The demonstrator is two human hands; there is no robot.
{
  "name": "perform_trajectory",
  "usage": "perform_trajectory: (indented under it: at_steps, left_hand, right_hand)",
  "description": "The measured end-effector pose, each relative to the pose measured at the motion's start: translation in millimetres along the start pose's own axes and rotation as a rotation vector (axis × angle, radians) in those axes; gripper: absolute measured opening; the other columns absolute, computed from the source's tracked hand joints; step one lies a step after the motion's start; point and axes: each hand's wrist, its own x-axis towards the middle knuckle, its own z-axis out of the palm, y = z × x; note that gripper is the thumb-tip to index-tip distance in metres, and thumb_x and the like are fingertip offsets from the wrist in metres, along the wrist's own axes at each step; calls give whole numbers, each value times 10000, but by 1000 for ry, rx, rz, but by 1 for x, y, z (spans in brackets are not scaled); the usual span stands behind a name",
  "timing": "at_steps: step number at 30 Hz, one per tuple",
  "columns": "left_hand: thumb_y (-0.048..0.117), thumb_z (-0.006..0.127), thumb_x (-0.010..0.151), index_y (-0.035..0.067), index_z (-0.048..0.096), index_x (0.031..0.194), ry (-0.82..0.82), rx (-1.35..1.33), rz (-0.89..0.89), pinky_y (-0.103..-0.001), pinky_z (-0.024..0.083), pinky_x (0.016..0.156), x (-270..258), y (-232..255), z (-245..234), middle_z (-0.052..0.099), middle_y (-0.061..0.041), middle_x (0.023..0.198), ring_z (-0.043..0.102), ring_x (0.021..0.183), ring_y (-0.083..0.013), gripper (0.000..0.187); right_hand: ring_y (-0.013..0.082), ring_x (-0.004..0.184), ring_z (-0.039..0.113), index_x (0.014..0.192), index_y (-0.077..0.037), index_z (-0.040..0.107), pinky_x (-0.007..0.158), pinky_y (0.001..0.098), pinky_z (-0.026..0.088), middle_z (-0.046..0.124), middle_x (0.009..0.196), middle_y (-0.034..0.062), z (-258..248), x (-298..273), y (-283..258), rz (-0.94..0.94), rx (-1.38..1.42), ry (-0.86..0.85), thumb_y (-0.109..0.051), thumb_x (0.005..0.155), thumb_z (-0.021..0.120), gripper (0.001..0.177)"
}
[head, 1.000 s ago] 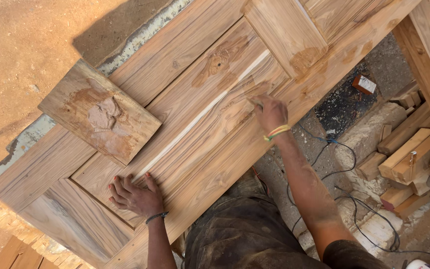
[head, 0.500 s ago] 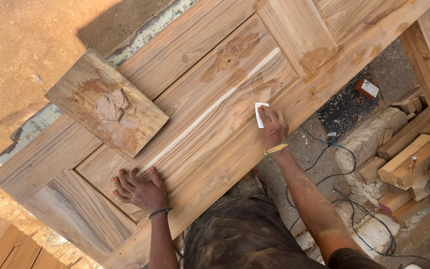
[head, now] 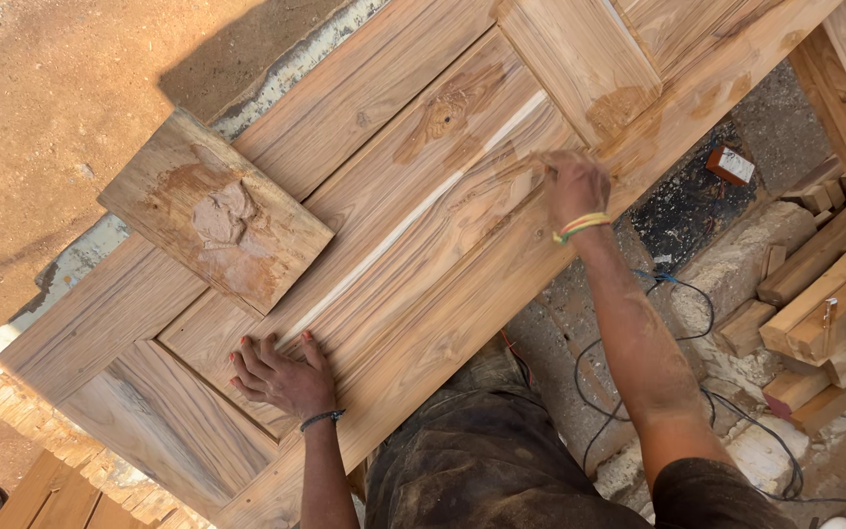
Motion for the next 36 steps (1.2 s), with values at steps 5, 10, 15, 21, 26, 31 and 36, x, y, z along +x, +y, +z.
perform_trajectory:
  at_steps: [5, 10, 15, 21, 26, 31, 36]
  left_hand:
    - [473, 729, 983, 86, 579, 1303, 0, -19, -20, -669, 158, 1257, 5, 5, -4, 447, -178, 1569, 280, 1545, -408, 523]
    - [471, 718, 1012, 94, 582, 1313, -8, -35, -22, -663, 154, 1272, 3, 6, -3, 446, -171, 1580, 279, 1557, -399, 501]
    - [483, 699, 1013, 75, 573, 1330, -6, -23, -11, -665, 152, 1268, 1, 6, -10, 444, -182, 1582, 280, 1559, -411, 532]
    - [495, 692, 1041, 89, 570, 1331, 8, -7, 2, -653, 151, 1273, -1, 4, -5, 436, -177, 1588, 271, 1570, -398, 513]
    - [492, 684, 1019, 83, 552, 1338, -6, -1, -5, -664, 149, 1265, 0, 3, -2, 435, -176, 1578, 271, 1562, -399, 535]
    - [490, 696, 1023, 94, 549, 1338, -6, -9, 3, -664, 143, 1270, -2, 1, -2, 432, -170, 1579, 262, 1569, -394, 527]
    - [485, 712, 1003, 100, 556, 1327, -2, -15, -20, -660, 143, 1265, 0, 4, -2, 433, -161, 1566, 272, 1553, -392, 527]
  right_hand:
    - [299, 972, 705, 1117, -127, 790, 894, 442, 477, 767, 1064, 125, 7, 30, 10, 18, -27, -3, -199, 881, 788, 247]
    - [284, 1057, 680, 1102, -156, 787, 1020, 489, 384, 764, 1123, 71, 22, -34, -42, -42, -68, 41, -145, 809, 760, 294]
    - [281, 1087, 669, 1154, -139, 760, 1003, 448, 407, 749, 1156, 66, 12, -78, -80, -74, -35, -124, -152, 898, 689, 266]
    - [269, 1019, 696, 1165, -120, 747, 983, 443, 395, 762, 1046, 107, 7, -98, -100, -42, 37, -319, -211, 930, 700, 257]
    - [215, 760, 706, 1149, -129, 765, 759, 410, 569, 764, 919, 82, -24, -47, -47, 86, 164, -229, -182, 976, 675, 203]
    - [333, 846, 718, 1101, -125, 796, 817, 473, 550, 759, 934, 160, -14, 22, 21, 76, 80, -98, -239, 945, 713, 211]
    - [380, 923, 719, 1071, -126, 801, 863, 494, 524, 759, 959, 195, 16, 12, 8, 92, -15, -139, -260, 889, 729, 238]
